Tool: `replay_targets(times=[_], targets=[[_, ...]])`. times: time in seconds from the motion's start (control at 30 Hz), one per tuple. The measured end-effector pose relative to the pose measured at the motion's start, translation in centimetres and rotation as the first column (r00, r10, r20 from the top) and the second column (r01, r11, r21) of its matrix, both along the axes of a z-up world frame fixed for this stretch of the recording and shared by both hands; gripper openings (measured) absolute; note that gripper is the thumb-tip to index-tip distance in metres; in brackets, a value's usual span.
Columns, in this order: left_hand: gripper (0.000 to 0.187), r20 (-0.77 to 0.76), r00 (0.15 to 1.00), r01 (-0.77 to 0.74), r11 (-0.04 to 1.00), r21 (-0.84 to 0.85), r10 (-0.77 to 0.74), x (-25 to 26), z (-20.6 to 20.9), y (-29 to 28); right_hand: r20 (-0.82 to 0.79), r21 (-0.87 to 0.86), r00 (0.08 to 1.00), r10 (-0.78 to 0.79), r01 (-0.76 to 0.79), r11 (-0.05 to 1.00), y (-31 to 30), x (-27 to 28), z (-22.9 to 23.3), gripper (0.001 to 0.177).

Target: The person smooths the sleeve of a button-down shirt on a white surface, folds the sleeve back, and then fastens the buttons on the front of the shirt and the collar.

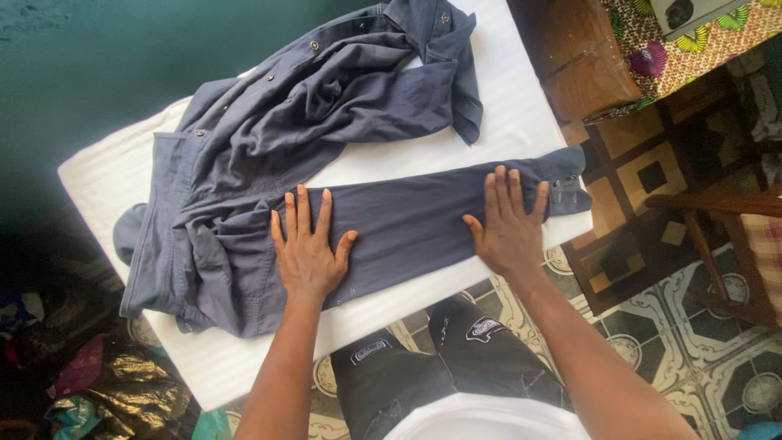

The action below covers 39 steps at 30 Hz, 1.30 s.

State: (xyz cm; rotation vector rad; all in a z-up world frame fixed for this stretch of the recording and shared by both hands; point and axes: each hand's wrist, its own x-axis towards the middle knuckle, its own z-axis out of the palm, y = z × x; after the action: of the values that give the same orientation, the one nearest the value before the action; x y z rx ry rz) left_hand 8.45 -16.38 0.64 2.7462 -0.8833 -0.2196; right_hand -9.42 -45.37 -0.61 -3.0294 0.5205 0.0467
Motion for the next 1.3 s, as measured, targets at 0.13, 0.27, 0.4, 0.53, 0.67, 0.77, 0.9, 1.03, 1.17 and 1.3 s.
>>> replay_targets(times=[0.13, 0.27, 0.4, 0.53, 0.67, 0.77, 0.9, 1.03, 1.17, 1.3], targets=[[0.069, -0.020, 1.000, -0.001, 0.999, 0.036, 0.002, -0.2, -0.9, 0.5, -0.037, 0.027, 0.989, 0.143, -0.142, 0.989, 7.4, 3.2, -0.9, 0.075], [0.064, -0.070, 0.997, 0.020, 1.000, -0.020, -0.022, -2.7, -1.5, 2.7, -0.018, 0.203, 0.972, 0.236, -0.227, 0.952, 12.0, 5.4, -0.4, 0.078], [0.069, -0.016, 1.000, 0.016, 0.990, 0.143, -0.014, -3.4, -1.7, 8.3, -0.049, 0.285, 0.970, 0.237, -0.213, 0.935, 9.6, 4.8, 0.1, 0.083], [0.065, -0.008, 0.998, -0.066, 0.977, 0.203, 0.069, -3.1, -0.7, 15.1, -0.029, 0.186, 0.991, 0.128, -0.121, 0.975, 6.7, 3.4, 0.2, 0.083], [0.062, 0.019, 0.999, -0.031, 0.989, 0.145, 0.028, -3.3, -1.0, 16.8, -0.006, 0.149, 1.000, 0.028, -0.027, 0.988, 6.4, 2.9, -0.1, 0.080], [0.059, 0.030, 0.999, 0.005, 0.985, 0.175, -0.011, -4.9, -1.0, 15.8, 0.003, 0.238, 0.986, 0.167, -0.163, 0.957, 9.3, 2.8, 0.6, 0.085], [0.060, -0.076, 0.990, 0.110, 0.989, -0.098, -0.118, -8.5, -0.5, 11.0, -0.127, 0.355, 0.817, 0.562, -0.492, 0.795, 16.9, 2.1, 1.5, 0.085], [0.065, -0.192, 0.953, 0.237, 0.971, 0.002, -0.232, -10.6, 0.8, 9.5, -0.046, 0.361, 0.769, 0.637, -0.582, 0.729, 15.3, 0.2, 0.2, 0.085], [0.065, -0.170, 0.957, 0.247, 0.967, 0.056, -0.235, -10.4, 0.8, 9.2, -0.287, 0.294, 0.826, 0.486, -0.407, 0.865, 8.2, -2.8, 0.6, 0.101], [0.063, -0.117, 0.966, 0.234, 0.972, 0.010, -0.231, -9.9, 1.6, 8.5, -0.028, 0.191, 0.932, 0.362, -0.351, 0.917, 4.8, -4.0, 2.7, 0.102]])
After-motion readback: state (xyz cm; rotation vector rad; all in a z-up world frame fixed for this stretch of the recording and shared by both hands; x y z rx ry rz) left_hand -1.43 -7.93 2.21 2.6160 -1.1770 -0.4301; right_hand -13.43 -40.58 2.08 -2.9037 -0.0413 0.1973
